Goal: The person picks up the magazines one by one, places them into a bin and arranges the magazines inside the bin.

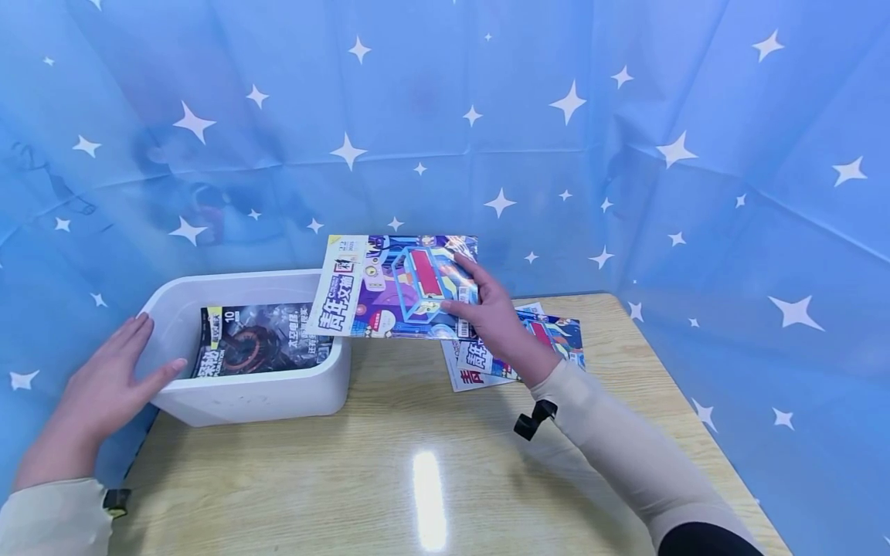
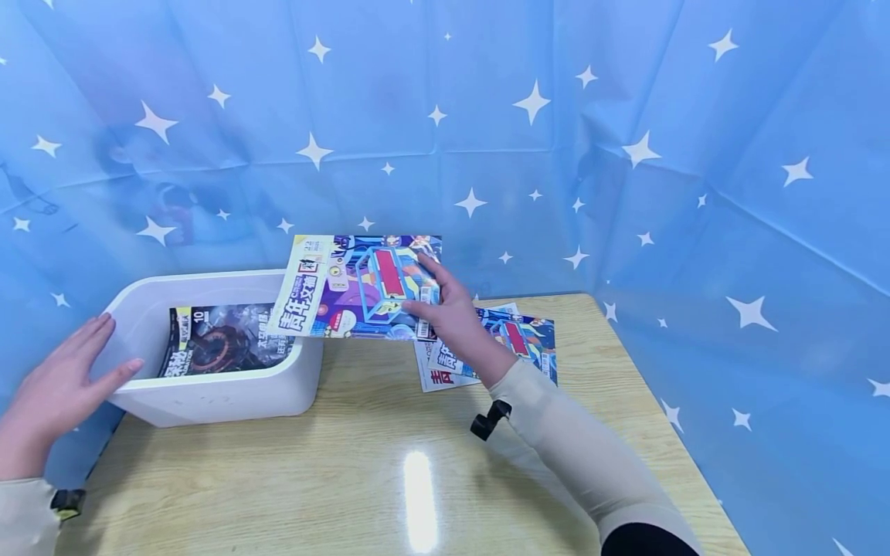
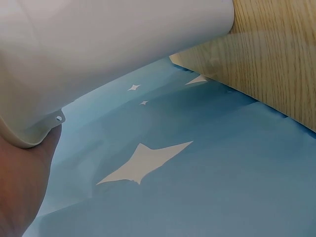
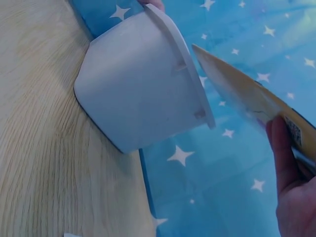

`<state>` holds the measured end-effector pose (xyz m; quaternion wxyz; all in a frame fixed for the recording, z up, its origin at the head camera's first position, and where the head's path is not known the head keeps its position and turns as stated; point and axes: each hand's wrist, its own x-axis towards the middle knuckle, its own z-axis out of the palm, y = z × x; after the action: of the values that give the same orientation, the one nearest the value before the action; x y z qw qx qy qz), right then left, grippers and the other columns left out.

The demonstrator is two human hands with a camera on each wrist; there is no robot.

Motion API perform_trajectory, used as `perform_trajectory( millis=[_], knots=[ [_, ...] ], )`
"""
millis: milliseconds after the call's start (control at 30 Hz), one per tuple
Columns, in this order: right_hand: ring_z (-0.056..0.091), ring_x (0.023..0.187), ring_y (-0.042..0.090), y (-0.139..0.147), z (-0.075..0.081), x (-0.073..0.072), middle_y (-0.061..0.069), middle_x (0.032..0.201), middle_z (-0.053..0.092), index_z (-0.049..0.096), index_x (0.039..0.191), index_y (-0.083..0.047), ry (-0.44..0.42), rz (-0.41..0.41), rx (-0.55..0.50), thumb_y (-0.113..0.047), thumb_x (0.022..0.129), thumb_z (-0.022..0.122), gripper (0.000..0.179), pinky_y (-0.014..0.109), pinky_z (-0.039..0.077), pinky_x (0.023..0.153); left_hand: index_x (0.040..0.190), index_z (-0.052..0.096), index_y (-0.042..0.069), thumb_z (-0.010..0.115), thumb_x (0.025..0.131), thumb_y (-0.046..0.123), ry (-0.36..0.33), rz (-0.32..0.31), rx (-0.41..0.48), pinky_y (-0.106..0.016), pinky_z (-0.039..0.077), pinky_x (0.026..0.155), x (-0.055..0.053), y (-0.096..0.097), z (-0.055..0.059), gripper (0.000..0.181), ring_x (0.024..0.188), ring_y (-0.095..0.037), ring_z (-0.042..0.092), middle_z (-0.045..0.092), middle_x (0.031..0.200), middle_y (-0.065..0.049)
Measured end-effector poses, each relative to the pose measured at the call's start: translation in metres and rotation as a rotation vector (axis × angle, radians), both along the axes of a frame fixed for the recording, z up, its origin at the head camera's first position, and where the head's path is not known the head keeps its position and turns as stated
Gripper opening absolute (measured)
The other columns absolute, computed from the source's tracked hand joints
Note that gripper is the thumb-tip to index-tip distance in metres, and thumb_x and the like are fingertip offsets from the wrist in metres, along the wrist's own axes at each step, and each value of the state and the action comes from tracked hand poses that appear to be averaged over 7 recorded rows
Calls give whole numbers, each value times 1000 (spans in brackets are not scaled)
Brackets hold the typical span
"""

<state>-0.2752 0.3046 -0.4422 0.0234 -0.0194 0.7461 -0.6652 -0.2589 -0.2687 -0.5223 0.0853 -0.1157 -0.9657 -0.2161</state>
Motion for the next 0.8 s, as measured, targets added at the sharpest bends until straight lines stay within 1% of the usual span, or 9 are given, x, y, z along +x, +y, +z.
perform_trajectory(
  millis=[200,333,433,567,667,800],
  knots=[
    [67,135,31,-11,-1,-3,3,168,44,47,163,-56,9,48,-59,-18,102,83,81,41,64,100,172,14,-10,61,111,50,4,2,3,-84,12,123,0,0,-1,97,166,-54,5,9,180,-33],
    [66,137,34,-19,0,-5,4,168,46,47,164,-52,15,83,-121,-13,103,81,81,42,63,101,172,13,-9,61,111,52,0,1,1,-84,13,122,0,0,-1,98,166,-54,4,8,180,-32],
    [67,137,34,-26,0,-6,5,167,48,48,164,-51,17,83,-127,-10,103,81,81,42,64,100,172,13,-8,61,111,52,-3,1,5,-85,13,122,0,0,0,98,166,-54,4,8,180,-32],
    [66,136,31,-36,0,-9,4,165,50,50,163,-51,20,68,-103,-9,101,82,82,40,64,100,172,13,-9,61,111,51,-2,-1,9,-84,13,122,-1,-1,0,98,166,-54,4,8,180,-32],
    [66,137,29,-44,0,-12,3,164,51,51,163,-51,28,76,-106,-7,101,82,82,41,64,100,172,13,-9,61,111,52,-1,2,8,-84,12,123,-1,-1,-2,98,167,-54,3,8,180,-32],
    [68,135,29,-53,1,-14,2,161,53,50,163,-50,57,109,-104,-8,102,81,80,40,64,100,172,14,-9,61,111,52,2,4,10,-83,11,124,-2,-2,-3,98,167,-53,3,8,180,-32]
  ],
)
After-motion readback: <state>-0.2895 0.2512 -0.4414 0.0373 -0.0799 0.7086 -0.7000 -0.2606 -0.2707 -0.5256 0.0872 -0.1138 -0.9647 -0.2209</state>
